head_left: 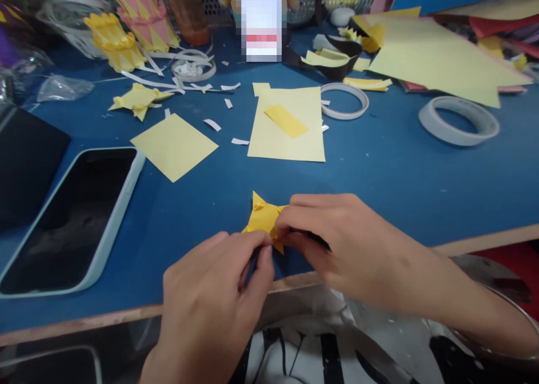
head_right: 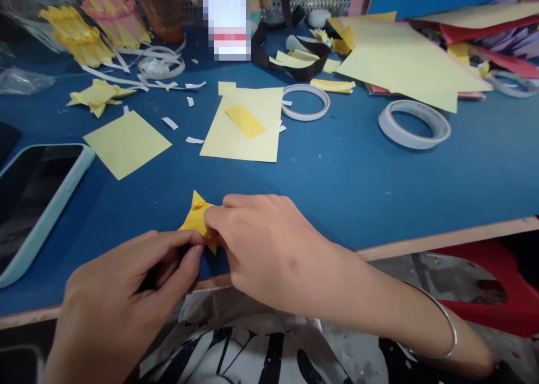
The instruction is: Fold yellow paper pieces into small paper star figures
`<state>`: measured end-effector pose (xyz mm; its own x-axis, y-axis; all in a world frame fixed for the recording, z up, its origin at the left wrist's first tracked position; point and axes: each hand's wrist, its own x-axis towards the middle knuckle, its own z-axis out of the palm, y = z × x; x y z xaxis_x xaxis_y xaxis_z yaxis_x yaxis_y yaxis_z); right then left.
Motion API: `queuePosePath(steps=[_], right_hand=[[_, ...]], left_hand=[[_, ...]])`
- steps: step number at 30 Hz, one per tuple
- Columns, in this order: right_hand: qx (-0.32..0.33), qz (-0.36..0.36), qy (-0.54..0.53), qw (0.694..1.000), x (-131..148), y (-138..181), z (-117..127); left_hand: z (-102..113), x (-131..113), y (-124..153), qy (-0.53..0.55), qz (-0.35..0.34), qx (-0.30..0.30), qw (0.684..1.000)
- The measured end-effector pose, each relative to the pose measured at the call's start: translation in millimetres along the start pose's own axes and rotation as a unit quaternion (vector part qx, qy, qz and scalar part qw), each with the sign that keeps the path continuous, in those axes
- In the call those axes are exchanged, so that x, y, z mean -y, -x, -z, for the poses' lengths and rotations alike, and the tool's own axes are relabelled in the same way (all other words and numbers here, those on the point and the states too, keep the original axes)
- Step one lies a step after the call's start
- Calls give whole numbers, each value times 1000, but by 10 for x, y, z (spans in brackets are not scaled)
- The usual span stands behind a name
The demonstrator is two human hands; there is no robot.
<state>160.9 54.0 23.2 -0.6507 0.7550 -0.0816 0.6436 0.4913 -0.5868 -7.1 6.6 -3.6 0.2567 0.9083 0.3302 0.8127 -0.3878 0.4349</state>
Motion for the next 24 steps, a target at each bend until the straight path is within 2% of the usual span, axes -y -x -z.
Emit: queuePosePath(steps=[12, 18, 24], right_hand=[[-4, 37, 51, 998, 0, 5, -11], [-33, 32, -13, 999, -75, 34, 11], [-55, 34, -34, 997, -93, 29, -10]], left_hand=[[10, 10, 14, -59, -53, -1, 997], [10, 24, 49, -34, -34, 18, 999], [-2, 7, 15, -24, -32, -3, 999]])
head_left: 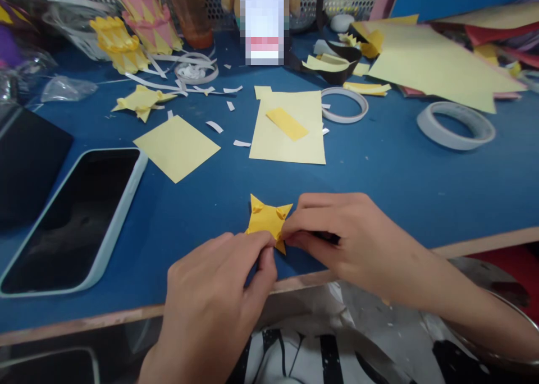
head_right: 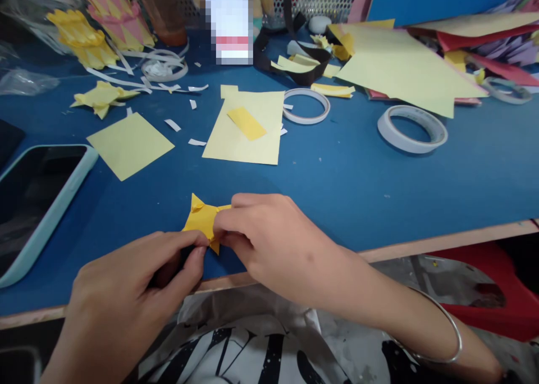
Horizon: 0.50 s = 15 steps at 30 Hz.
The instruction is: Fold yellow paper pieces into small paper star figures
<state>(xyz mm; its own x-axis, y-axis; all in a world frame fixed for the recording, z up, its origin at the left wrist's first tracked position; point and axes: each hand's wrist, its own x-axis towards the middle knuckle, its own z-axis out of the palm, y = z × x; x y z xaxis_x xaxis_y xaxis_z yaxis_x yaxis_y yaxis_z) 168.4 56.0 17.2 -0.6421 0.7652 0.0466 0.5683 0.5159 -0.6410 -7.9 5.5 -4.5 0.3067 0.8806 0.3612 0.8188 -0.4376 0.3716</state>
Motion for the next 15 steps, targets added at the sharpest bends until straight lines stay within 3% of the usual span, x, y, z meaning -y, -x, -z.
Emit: queuePosePath(steps=[8, 15], right_hand=[[-5, 9, 1, 1000, 27, 26, -10], [5, 38, 91, 995, 21, 38, -25]], left_hand=[[7, 25, 10, 4, -12, 1, 1000], [4, 13, 20, -35, -64, 4, 997]])
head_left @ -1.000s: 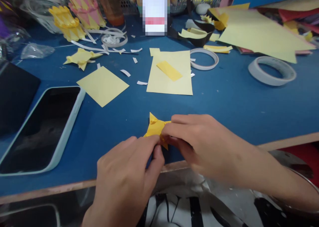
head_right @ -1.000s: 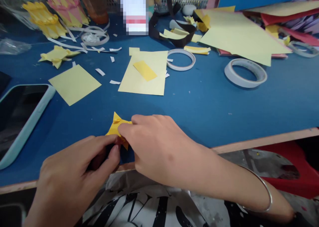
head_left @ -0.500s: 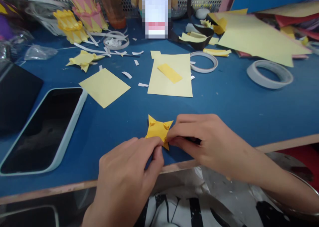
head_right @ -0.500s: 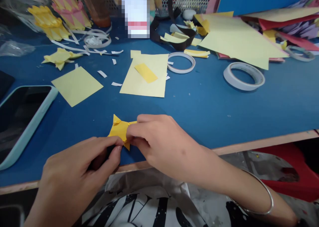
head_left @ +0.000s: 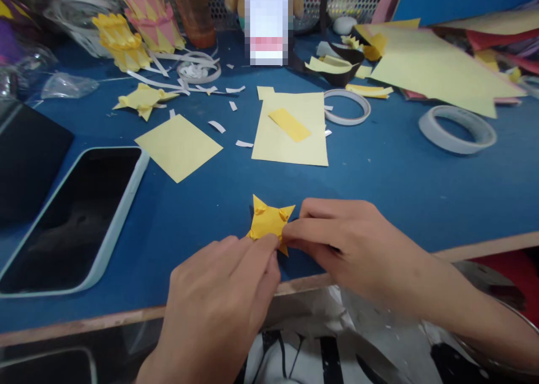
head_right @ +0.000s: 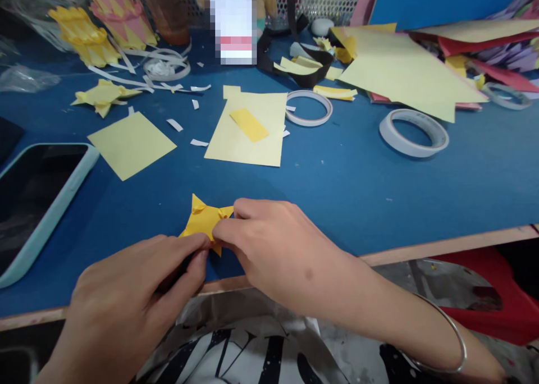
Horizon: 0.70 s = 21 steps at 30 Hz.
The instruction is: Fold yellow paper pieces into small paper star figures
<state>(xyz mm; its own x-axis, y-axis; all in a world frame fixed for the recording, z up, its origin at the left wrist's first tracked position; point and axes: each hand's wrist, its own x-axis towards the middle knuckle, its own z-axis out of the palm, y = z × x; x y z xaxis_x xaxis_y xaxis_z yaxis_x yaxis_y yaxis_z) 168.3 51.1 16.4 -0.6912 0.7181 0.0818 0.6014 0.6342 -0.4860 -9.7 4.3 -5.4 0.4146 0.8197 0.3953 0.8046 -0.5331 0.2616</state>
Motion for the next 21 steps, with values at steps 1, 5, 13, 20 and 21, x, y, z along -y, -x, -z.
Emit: queuePosePath(steps=[1, 5, 13, 20, 21], right_hand=[[3, 3, 3, 1000, -3, 0, -2], [-1, 6, 6, 1000, -7, 7, -5], [-13, -3, -30, 999, 22, 21, -1], [-14, -16, -36, 999, 37, 15, 3], [-13, -14, -35, 999, 34, 16, 0]], left_hand=[[6, -2, -5, 0, -9, 6, 1000], [93, 139, -2, -6, -34, 26, 999], [389, 846, 125, -172, 143, -62, 973], [358, 650, -8, -149, 224, 16, 963], [364, 650, -7, -158, 235, 28, 959]])
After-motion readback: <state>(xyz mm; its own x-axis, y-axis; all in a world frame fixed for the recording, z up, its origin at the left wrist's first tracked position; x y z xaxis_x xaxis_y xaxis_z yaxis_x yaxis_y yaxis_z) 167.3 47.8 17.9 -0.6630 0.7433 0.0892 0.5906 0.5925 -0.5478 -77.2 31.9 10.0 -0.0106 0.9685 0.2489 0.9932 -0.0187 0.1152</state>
